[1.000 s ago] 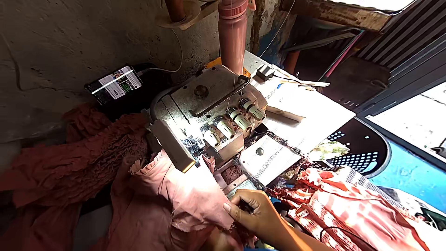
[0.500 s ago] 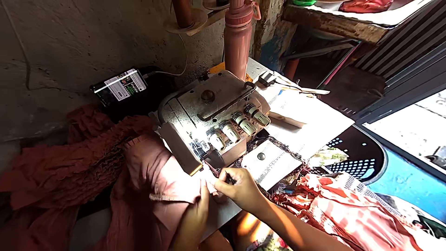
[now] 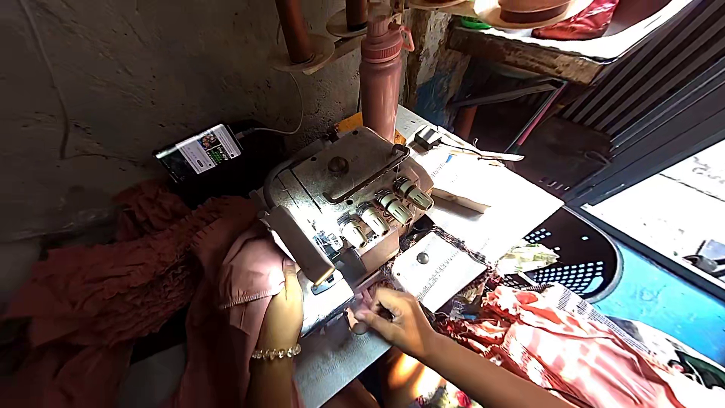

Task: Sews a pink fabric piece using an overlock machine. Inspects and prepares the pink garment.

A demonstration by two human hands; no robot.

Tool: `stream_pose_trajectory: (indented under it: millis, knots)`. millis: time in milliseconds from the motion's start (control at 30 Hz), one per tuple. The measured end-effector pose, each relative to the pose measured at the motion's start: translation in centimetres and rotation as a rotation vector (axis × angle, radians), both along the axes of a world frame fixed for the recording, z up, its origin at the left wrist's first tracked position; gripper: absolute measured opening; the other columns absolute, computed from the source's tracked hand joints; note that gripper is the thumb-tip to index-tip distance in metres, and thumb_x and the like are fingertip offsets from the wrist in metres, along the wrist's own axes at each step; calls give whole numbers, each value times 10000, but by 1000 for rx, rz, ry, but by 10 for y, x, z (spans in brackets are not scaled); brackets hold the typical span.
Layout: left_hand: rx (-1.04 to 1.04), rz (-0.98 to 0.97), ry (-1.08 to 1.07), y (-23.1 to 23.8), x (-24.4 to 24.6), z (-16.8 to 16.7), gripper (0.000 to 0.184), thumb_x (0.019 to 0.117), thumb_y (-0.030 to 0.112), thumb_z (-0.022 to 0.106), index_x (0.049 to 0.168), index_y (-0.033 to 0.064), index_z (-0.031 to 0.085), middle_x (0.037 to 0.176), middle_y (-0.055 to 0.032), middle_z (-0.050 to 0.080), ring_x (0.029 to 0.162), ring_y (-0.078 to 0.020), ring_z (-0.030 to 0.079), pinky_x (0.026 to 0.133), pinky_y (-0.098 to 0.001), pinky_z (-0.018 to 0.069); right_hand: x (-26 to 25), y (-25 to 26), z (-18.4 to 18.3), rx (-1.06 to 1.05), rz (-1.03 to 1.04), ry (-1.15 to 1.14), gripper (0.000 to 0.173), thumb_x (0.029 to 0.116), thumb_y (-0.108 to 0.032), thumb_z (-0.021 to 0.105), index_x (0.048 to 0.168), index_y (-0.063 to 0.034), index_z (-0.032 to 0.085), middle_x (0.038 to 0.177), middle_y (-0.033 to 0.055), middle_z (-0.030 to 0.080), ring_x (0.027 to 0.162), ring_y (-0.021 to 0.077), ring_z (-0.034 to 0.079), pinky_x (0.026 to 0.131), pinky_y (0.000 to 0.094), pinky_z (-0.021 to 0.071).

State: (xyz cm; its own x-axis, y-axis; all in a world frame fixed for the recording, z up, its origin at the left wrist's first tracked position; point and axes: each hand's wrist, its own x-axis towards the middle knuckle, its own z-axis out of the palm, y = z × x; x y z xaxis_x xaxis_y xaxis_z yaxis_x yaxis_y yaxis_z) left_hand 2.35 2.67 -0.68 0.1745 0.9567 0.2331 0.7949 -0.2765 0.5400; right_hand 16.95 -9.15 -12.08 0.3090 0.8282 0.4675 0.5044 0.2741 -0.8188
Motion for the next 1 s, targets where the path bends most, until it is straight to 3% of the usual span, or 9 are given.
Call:
stream_pose_trajectory:
  millis: [133,233,333,467,567,733,867,933,1000]
  knots:
    - [137,71,-135,-10,-11,-10,389,1072,201,477,1198,-121,655,1185,-265,693,1204,-244,653,1082,-372,451,-1,-14,3,-47,39,-97,492,961,-520,639,749,-79,591,605,32,530,521,124,509,473,287,412]
    - [216,89,-295,-17,-19,-16,405,1075,201,473,1193,-155,624,1164,-260,681,1170,-144,644,1058,-255,446,-8,-10,56,-70,101,-124,625,989,-677,437,1065,-88,633,768,38,652,629,133,630,512,328,509]
    - [239,107,-388,-27,-26,-11,416,1078,199,467,1197,-176,602,1156,-255,672,1156,-88,630,1040,-202,439,-20,8,95,33,38,-346,367,1062,-359,438,1193,-83,641,976,62,708,747,167,689,572,325,552]
    - [246,142,-441,-42,-31,-3,417,1082,184,456,1215,-189,586,1176,-254,663,1165,-53,615,1035,-172,430,-43,45,108,69,-134,-618,262,937,-191,603,1118,-98,770,889,91,735,659,240,699,506,362,543]
    - [232,123,-481,-44,-37,-1,415,1083,188,456,1225,-182,578,1192,-238,656,1176,-43,603,1041,-165,428,-57,66,109,34,-172,-682,175,933,-160,632,1030,-82,756,793,92,698,628,245,693,489,372,542]
    - [110,327,-472,-54,-85,40,472,1098,268,407,1268,-145,561,1177,-205,652,1103,-103,614,994,-268,472,-62,65,113,62,-106,-739,132,956,-168,614,934,-98,724,809,68,687,596,212,676,463,354,535]
    - [-1,236,-229,-37,-196,40,717,1023,464,502,1470,-91,428,1446,-283,523,1369,-313,503,1140,-479,397,-80,35,113,84,90,-667,152,923,-203,630,983,-95,718,789,61,651,534,205,631,421,352,508]
    - [51,110,-35,-22,-224,20,606,941,340,626,1395,-51,537,1342,-275,605,1258,-434,569,1022,-629,446,-102,25,108,-35,313,-527,215,940,-235,654,1078,-76,697,877,100,671,634,240,680,491,387,550]
    - [20,113,178,-19,-217,18,541,844,110,740,1340,-45,591,1298,-297,624,1233,-528,558,1002,-718,407,-124,32,107,-340,558,-333,361,978,-245,661,1266,-31,627,1108,182,674,886,337,708,701,513,577]
